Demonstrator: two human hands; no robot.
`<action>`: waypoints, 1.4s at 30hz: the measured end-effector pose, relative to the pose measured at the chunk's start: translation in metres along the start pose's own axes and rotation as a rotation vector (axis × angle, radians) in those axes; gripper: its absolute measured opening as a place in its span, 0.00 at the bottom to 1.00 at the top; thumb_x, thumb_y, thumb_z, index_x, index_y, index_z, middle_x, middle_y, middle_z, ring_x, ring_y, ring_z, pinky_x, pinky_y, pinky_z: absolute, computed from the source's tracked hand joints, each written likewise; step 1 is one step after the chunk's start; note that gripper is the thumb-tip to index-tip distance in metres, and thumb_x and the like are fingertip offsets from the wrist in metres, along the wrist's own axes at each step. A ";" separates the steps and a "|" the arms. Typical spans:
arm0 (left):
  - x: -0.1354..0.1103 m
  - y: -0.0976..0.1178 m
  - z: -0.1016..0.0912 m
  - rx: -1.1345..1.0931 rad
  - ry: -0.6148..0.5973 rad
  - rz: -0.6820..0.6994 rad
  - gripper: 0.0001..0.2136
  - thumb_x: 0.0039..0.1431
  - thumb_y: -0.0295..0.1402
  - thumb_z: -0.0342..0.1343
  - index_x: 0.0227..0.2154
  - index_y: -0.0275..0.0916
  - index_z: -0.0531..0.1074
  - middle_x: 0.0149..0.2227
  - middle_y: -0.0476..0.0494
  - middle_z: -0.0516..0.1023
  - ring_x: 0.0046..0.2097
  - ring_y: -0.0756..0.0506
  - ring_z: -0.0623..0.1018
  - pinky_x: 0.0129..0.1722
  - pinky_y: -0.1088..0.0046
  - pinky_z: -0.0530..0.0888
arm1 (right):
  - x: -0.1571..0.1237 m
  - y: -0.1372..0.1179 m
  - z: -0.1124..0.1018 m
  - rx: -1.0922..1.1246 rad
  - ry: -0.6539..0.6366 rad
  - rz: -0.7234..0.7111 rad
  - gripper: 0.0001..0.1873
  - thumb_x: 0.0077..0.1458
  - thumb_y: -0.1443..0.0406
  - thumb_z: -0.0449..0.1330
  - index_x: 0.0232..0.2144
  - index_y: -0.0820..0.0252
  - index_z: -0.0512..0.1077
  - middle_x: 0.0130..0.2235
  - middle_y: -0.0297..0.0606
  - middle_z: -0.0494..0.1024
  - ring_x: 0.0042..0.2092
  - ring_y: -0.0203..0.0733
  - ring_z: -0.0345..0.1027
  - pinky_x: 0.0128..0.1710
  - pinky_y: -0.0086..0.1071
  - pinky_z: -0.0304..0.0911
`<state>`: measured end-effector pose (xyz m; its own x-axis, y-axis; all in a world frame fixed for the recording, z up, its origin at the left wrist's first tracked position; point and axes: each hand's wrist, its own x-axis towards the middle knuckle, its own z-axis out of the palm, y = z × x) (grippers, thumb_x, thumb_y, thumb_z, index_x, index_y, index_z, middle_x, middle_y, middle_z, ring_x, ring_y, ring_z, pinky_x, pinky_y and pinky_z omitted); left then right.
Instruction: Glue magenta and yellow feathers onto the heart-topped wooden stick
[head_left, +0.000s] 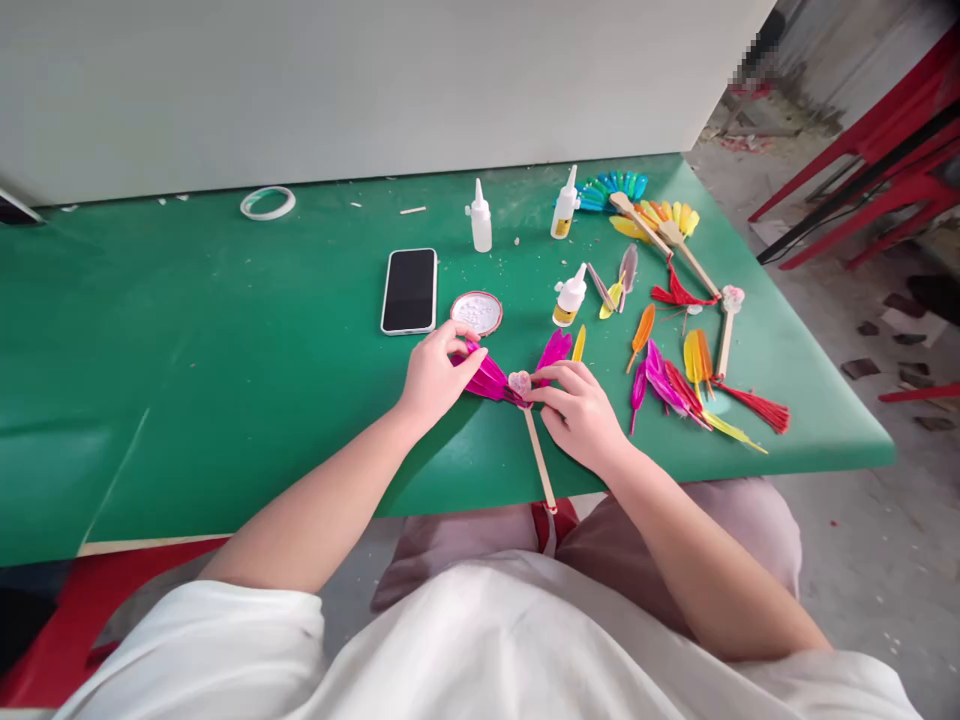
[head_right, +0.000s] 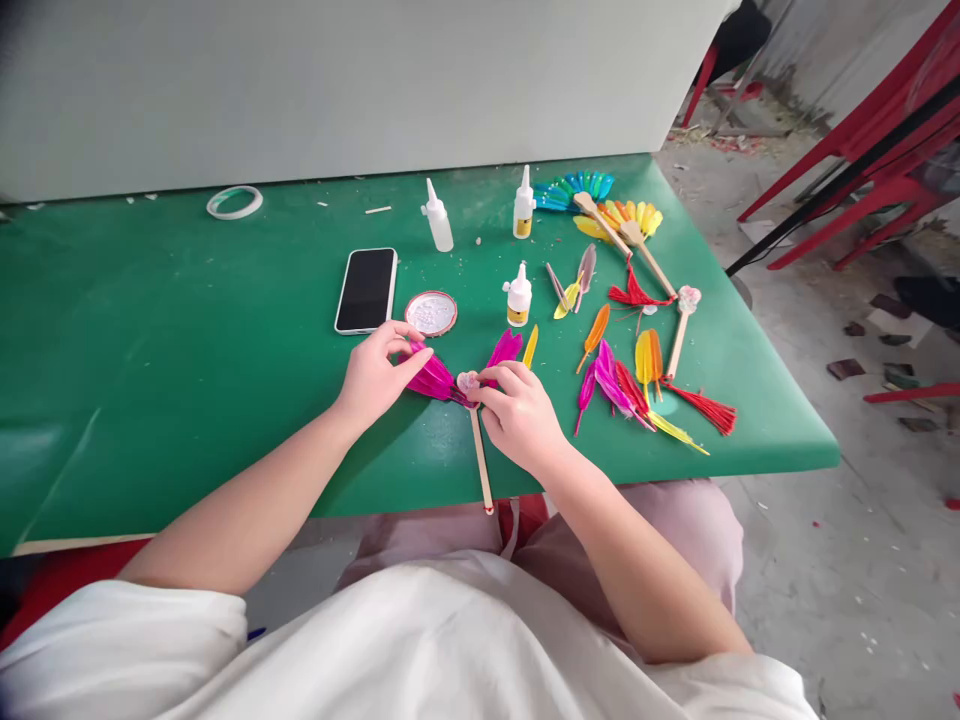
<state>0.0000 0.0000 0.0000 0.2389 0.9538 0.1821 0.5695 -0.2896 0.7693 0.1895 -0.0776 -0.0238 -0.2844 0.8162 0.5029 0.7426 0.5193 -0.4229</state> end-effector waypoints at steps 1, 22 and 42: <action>0.000 0.000 0.000 0.006 -0.003 0.000 0.05 0.51 0.31 0.56 0.32 0.39 0.67 0.26 0.54 0.74 0.30 0.51 0.75 0.37 0.75 0.66 | 0.000 0.000 0.000 0.000 -0.003 -0.004 0.15 0.51 0.75 0.50 0.32 0.58 0.74 0.40 0.40 0.73 0.44 0.42 0.61 0.45 0.39 0.63; 0.008 -0.011 -0.007 -0.163 -0.150 -0.151 0.19 0.52 0.38 0.55 0.47 0.42 0.63 0.24 0.53 0.72 0.25 0.51 0.71 0.28 0.76 0.65 | 0.001 -0.008 -0.003 -0.284 -0.036 -0.135 0.11 0.53 0.72 0.53 0.36 0.60 0.73 0.38 0.40 0.75 0.45 0.44 0.62 0.43 0.37 0.60; 0.006 -0.011 -0.003 -0.171 -0.178 -0.128 0.21 0.50 0.33 0.57 0.49 0.42 0.64 0.24 0.52 0.74 0.27 0.50 0.74 0.29 0.76 0.68 | -0.001 -0.006 -0.002 -0.265 0.030 -0.066 0.12 0.53 0.72 0.52 0.36 0.58 0.72 0.39 0.39 0.74 0.45 0.43 0.63 0.42 0.37 0.60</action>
<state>-0.0071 0.0087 -0.0057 0.3169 0.9482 -0.0223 0.4665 -0.1353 0.8741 0.1868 -0.0818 -0.0205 -0.3220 0.7728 0.5469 0.8571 0.4833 -0.1782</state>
